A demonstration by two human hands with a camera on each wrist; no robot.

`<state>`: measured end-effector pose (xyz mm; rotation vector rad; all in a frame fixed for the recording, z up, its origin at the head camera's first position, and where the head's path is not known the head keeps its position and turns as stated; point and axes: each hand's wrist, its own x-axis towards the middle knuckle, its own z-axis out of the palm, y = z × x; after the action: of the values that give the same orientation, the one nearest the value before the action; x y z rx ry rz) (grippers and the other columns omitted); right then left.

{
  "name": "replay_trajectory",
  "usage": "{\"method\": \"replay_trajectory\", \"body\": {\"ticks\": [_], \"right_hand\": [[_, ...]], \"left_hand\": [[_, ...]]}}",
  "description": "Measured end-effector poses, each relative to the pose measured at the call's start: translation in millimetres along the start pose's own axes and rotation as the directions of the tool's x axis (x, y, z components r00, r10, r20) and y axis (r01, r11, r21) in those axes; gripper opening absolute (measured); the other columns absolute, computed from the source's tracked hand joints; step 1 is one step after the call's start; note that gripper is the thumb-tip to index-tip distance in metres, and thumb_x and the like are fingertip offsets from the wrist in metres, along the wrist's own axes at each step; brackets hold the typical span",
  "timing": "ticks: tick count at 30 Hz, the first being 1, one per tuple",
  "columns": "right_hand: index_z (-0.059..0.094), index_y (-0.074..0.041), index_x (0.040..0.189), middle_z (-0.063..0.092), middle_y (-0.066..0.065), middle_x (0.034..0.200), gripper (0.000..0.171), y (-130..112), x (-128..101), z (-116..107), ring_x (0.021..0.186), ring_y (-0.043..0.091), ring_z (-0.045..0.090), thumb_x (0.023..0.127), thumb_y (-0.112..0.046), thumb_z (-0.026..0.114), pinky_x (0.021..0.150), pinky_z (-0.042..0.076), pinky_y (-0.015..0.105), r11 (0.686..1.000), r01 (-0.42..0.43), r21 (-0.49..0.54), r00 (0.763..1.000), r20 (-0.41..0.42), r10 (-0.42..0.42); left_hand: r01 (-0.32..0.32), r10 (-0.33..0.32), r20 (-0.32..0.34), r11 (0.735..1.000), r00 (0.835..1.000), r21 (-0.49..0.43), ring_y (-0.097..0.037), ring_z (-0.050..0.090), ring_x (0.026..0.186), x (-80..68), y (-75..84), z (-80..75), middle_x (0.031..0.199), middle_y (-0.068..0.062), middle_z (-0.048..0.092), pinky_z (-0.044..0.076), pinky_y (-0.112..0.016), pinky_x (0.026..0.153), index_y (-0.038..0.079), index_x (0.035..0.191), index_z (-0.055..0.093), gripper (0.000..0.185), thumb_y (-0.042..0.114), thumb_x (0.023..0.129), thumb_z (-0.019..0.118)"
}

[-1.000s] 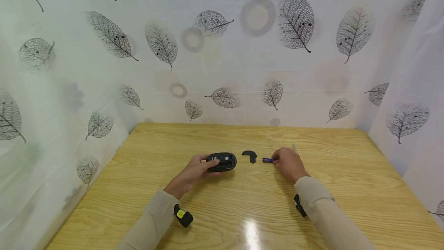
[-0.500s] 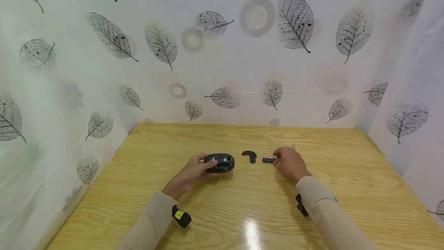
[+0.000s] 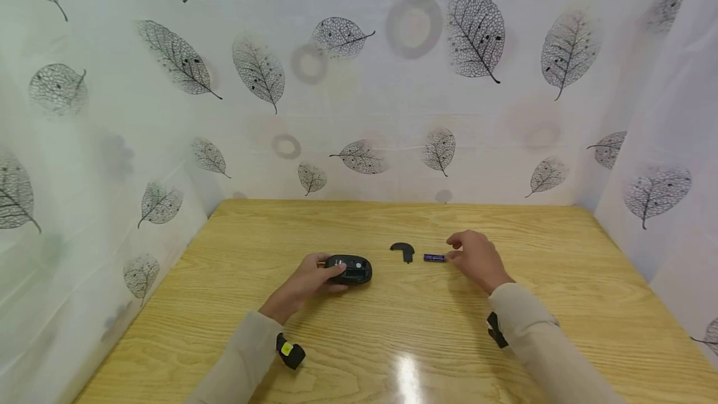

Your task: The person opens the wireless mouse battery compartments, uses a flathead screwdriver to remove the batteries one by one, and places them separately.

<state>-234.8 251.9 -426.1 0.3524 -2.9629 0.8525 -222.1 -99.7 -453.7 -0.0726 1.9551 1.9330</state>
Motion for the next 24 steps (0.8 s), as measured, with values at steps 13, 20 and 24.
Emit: {"method": "replay_trajectory", "body": {"ticks": [13, 20, 24], "right_hand": [[0.068, 0.011, 0.118, 0.068, 0.027, 0.109, 0.029, 4, -3, -6, 0.091, 0.038, 0.068, 0.092, -0.002, 0.071, 0.072, 0.059, 0.049, 1.0, -0.015, 0.005, 1.0, -0.004, 0.015], [0.068, 0.011, 0.118, 0.069, 0.026, 0.106, 0.029, 10, -3, -7, 0.089, 0.037, 0.069, 0.092, -0.002, 0.071, 0.072, 0.059, 0.049, 1.0, -0.024, 0.017, 1.0, 0.006, 0.024], [0.068, 0.011, 0.118, 0.069, 0.026, 0.107, 0.029, 11, -4, -9, 0.09, 0.037, 0.069, 0.093, -0.003, 0.071, 0.074, 0.06, 0.05, 0.999, -0.027, 0.017, 1.0, 0.01, 0.027]], "left_hand": [[-0.006, 0.012, -0.064, 0.995, 0.998, 0.098, -0.025, 0.074, 0.087, -1.4, -1.8, -0.9, 0.138, -0.034, 0.048, 0.063, -0.032, 0.076, -0.011, 0.144, 0.041, 0.061, 0.013, 0.097, 0.071], [-0.019, 0.049, -0.098, 0.96, 0.994, 0.281, -0.019, 0.073, 0.073, -1.7, -3.0, -1.7, 0.124, -0.026, 0.059, 0.062, -0.029, 0.068, -0.007, 0.133, 0.053, 0.052, 0.019, 0.094, 0.076], [-0.024, 0.072, -0.108, 0.918, 0.992, 0.396, -0.016, 0.071, 0.069, -3.2, -1.7, -2.6, 0.119, -0.023, 0.062, 0.062, -0.027, 0.065, -0.004, 0.129, 0.06, 0.049, 0.025, 0.093, 0.077]]}}
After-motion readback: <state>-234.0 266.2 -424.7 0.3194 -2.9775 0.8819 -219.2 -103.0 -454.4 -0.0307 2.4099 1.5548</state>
